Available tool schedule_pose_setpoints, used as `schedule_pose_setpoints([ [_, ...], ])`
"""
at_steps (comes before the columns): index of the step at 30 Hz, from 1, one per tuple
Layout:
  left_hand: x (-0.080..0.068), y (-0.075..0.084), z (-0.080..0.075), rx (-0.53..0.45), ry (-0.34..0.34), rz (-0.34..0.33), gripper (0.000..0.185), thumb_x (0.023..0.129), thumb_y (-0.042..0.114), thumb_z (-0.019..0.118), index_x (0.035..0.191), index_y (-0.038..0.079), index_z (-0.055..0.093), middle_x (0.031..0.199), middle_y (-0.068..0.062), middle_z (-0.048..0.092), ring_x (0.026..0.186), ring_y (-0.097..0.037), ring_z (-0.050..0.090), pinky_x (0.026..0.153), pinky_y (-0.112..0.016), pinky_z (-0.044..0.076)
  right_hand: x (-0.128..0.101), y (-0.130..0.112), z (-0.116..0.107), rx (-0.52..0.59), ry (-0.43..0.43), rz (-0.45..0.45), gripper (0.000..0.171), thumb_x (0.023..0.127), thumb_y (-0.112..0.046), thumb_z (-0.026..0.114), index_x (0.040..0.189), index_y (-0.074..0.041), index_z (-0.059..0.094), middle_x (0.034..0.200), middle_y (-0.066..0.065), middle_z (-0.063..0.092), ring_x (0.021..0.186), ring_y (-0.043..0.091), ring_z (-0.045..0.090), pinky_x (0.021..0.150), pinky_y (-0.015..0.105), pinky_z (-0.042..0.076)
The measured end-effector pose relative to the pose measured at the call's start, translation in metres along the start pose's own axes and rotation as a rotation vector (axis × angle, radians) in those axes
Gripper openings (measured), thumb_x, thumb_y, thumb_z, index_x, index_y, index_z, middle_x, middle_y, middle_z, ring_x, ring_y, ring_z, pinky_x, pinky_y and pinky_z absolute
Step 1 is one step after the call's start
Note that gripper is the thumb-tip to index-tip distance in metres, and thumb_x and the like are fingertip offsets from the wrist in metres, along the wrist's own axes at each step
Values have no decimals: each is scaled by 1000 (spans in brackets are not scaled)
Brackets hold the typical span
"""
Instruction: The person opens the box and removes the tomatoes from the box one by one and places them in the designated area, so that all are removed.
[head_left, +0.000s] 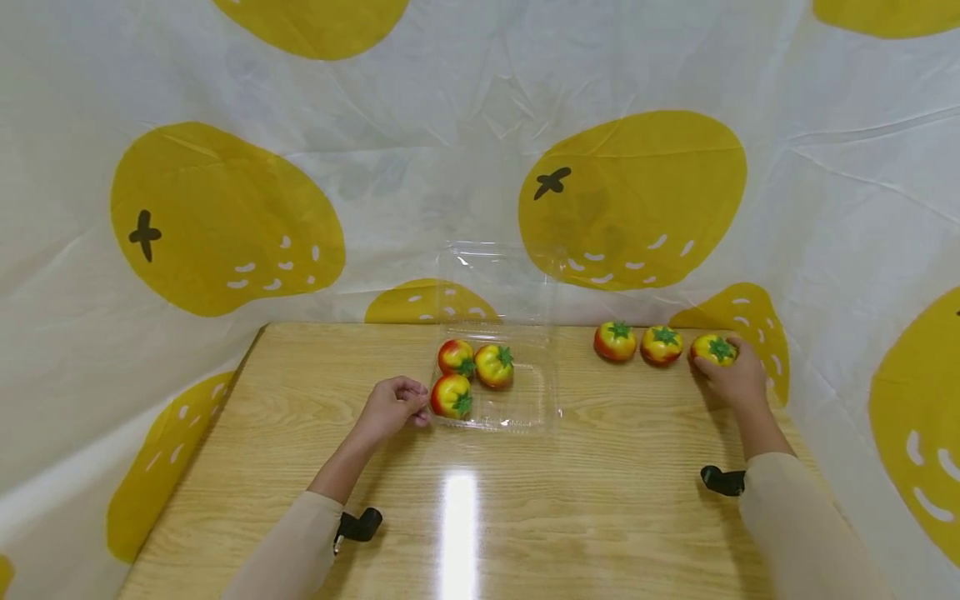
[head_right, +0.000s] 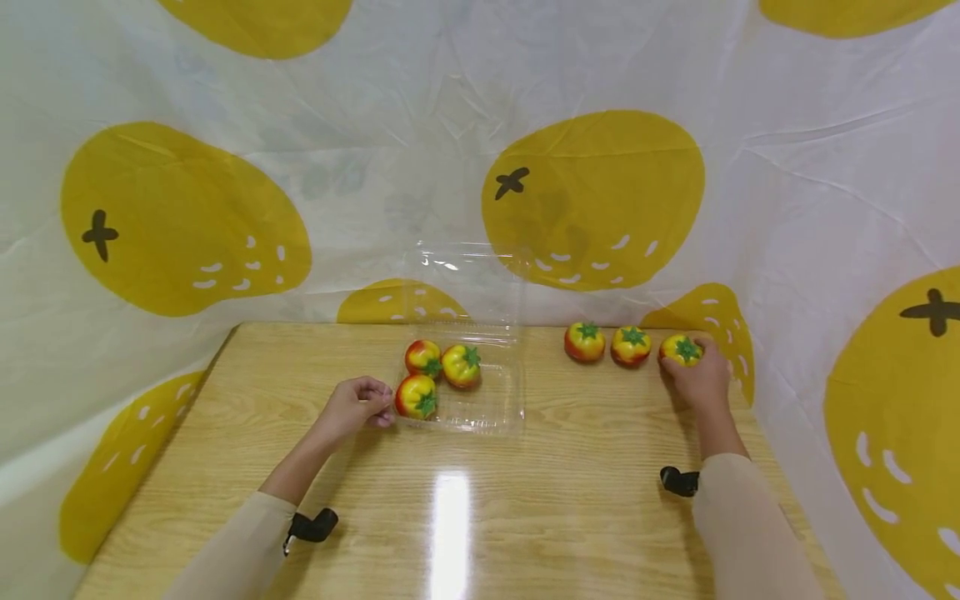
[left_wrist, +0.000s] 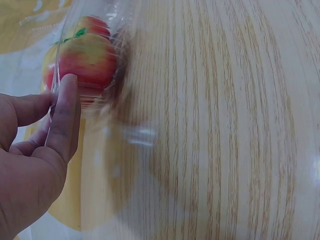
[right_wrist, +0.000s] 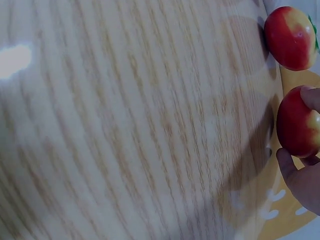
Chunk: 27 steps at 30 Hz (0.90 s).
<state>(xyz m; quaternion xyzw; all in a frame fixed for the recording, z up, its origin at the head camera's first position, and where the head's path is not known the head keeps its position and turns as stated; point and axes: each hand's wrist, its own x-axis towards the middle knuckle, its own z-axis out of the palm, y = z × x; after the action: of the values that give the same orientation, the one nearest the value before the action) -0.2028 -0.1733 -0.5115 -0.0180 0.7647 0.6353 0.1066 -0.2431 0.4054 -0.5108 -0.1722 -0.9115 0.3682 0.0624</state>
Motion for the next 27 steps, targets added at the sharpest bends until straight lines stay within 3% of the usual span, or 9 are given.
schedule_pose_setpoints([
  [16, -1, 3, 1, 13, -12, 0, 15, 99, -2, 65, 110, -12, 62, 87, -15, 63, 69, -18, 72, 69, -38, 67, 12, 4, 5, -27, -1, -12, 83, 101, -37, 65, 157, 10, 25, 152, 40, 36, 137, 58, 37, 114, 71, 35],
  [27, 0, 3, 1, 16, -3, -9, 13, 99, -4, 64, 109, -12, 63, 84, -13, 62, 68, -18, 72, 67, -34, 67, 12, 6, 4, -17, -41, -48, 87, 101, -40, 64, 156, 12, 20, 152, 42, 33, 138, 60, 35, 115, 72, 32],
])
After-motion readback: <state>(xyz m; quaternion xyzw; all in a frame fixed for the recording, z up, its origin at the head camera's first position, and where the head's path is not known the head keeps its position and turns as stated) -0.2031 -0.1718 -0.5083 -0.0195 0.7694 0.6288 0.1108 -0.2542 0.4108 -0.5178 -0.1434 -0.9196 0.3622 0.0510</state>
